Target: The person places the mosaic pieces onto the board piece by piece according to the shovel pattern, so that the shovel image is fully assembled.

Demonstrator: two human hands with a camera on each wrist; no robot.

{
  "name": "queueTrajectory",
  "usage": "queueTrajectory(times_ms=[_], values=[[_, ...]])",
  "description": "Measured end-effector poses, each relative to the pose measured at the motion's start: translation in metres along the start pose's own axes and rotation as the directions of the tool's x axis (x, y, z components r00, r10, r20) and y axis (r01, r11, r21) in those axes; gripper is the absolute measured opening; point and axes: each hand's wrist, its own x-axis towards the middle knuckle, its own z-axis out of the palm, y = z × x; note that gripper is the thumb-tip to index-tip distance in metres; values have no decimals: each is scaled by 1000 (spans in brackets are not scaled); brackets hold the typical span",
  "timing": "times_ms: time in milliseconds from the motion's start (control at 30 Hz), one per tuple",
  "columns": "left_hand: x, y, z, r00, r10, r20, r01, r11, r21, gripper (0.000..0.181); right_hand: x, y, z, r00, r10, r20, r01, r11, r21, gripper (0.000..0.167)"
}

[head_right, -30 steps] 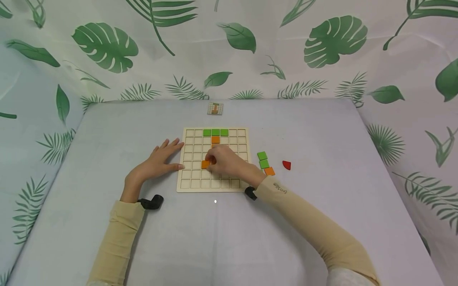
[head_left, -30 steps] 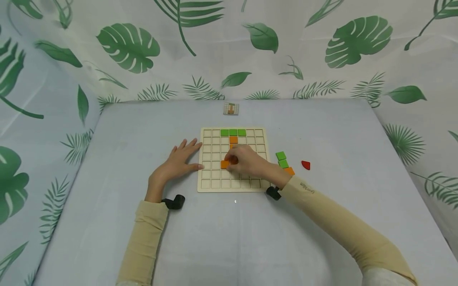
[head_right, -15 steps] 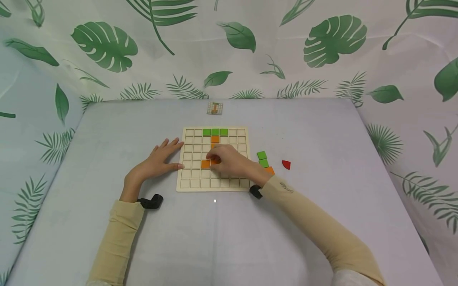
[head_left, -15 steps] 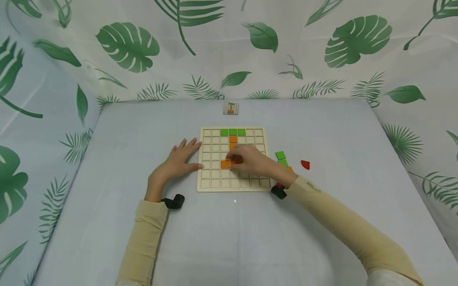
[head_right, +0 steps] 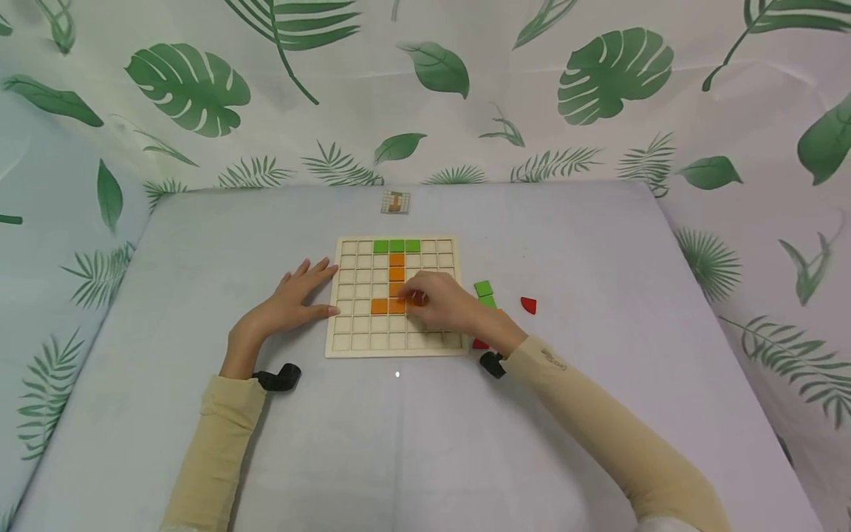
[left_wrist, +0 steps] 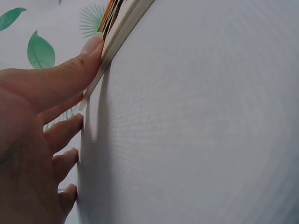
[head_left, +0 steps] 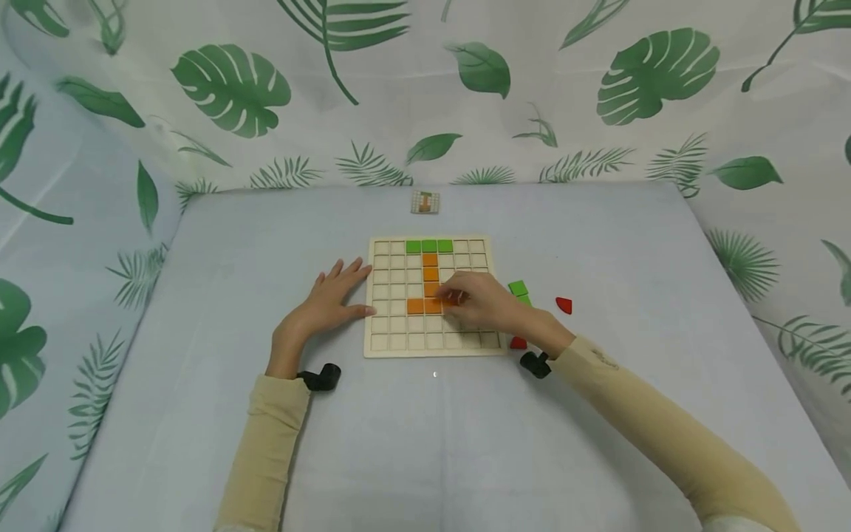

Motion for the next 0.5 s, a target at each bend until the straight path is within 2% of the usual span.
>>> queueTrajectory(times_ms=[133,333,500], values=[[0,-1,1,1000,1,-3,-1,1000,4,82,-10,6,-4,1000,5,-28,-5,1000,7,26],[0,-3,2,1000,-12,5,12,1000,13,82,-29,12,-13,997,76,-22,-75,996,47,26],[0,-3,2,1000,-18,15,18,1000,13,82,-43,16,-20,994,97,-51,-96,995,32,26]])
